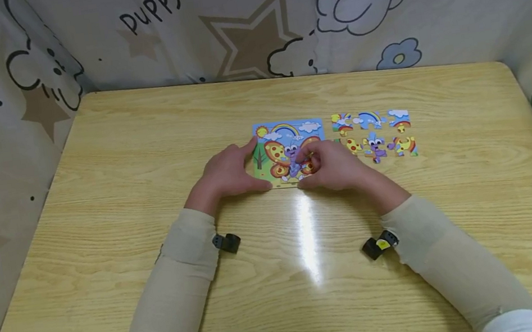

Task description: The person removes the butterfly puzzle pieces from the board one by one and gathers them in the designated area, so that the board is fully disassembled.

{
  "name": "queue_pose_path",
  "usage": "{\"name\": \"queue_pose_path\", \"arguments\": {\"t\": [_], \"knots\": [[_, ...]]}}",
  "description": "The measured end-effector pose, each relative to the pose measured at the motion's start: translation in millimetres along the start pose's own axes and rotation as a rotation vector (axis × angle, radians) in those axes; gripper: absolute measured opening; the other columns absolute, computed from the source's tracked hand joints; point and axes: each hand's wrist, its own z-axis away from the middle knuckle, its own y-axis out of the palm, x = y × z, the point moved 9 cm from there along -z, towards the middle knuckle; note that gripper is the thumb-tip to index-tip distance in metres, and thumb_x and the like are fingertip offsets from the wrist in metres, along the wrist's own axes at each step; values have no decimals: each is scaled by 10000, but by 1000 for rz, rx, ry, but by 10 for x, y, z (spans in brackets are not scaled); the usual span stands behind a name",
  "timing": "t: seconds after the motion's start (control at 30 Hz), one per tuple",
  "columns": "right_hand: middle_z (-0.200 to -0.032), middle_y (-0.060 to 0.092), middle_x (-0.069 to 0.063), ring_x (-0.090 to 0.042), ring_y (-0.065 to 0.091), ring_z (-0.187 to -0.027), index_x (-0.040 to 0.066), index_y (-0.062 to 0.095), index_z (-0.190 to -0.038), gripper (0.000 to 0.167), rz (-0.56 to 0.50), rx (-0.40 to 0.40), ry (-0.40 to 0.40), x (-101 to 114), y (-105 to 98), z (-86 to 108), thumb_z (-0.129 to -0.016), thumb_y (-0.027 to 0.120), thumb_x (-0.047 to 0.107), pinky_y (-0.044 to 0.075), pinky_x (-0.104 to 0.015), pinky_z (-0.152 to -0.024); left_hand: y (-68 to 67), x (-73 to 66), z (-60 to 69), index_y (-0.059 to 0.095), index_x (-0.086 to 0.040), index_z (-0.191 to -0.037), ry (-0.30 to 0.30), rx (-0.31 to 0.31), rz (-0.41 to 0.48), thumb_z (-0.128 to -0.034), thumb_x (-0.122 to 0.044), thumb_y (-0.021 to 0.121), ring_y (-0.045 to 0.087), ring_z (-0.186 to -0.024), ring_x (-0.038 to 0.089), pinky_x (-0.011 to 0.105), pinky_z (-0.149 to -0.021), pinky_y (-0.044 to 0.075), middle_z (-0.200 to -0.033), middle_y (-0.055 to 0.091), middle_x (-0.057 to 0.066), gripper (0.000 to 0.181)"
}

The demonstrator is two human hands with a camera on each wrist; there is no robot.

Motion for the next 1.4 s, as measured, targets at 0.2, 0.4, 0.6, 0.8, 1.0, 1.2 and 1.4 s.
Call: {"name": "queue_pose_path", "arguments": {"t": [0.2, 0.4, 0.6, 0.8, 1.0, 1.2, 1.4], "knots": [[-606, 447, -23, -187, 394, -558, 101, 670, -1102, 423, -33, -17, -11, -13, -12, 49, -750, 887, 195, 376, -369, -631, 1, -2, -4, 205, -247, -1609, -3, 0, -1, -715, -576, 823, 434, -1302, 332, 468, -1026, 368, -1471, 420, 202, 1136], [-604, 399, -11, -192, 362, -557, 89, 662, -1129, 435, -43, -41, -3, -64, -62, 146, -765, 883, 183, 373, -378, -674, 3, -14, 2, 199, -243, -1610, -8, 4, -5, -719, -572, 822, 426, -1314, 337, 475, -1023, 372, -1481, 412, 203, 1136], [-590, 360, -5, -180, 335, -536, 99, 661, -1134, 428, -63, -63, 15, -143, -131, 281, -774, 879, 176, 379, -383, -697, -3, -11, 13, 191, -244, -1610, -17, 8, -5, -724, -564, 822, 403, -1341, 348, 482, -1036, 362, -1502, 390, 210, 1134], [-610, 345, -9, -178, 331, -549, 85, 650, -1133, 440, -70, -78, 39, -234, -201, 420, -771, 882, 178, 370, -389, -688, -6, -21, 25, 191, -238, -1611, -16, 10, -4, -722, -566, 823, 407, -1338, 358, 489, -1039, 361, -1499, 392, 217, 1139], [-595, 329, -7, -181, 312, -539, 77, 649, -1137, 434, -57, -76, 53, -320, -266, 533, -782, 876, 180, 365, -384, -712, -8, -19, 19, 196, -240, -1610, -20, 3, -5, -724, -566, 821, 398, -1346, 362, 489, -1048, 350, -1506, 385, 219, 1133], [-606, 318, -4, -175, 337, -538, 76, 648, -1139, 436, -55, -96, 67, -425, -358, 644, -787, 876, 195, 345, -363, -644, -6, -22, 20, 201, -234, -1609, -14, 2, 0, -720, -562, 824, 411, -1331, 351, 481, -1039, 358, -1491, 402, 214, 1135], [-622, 315, -5, -159, 318, -544, 62, 643, -1141, 454, -48, -119, 72, -510, -471, 746, -791, 878, 231, 326, -344, -611, -9, -23, 28, 196, -238, -1610, -17, 2, 3, -723, -558, 825, 412, -1330, 354, 483, -1037, 360, -1491, 400, 211, 1134]]}}
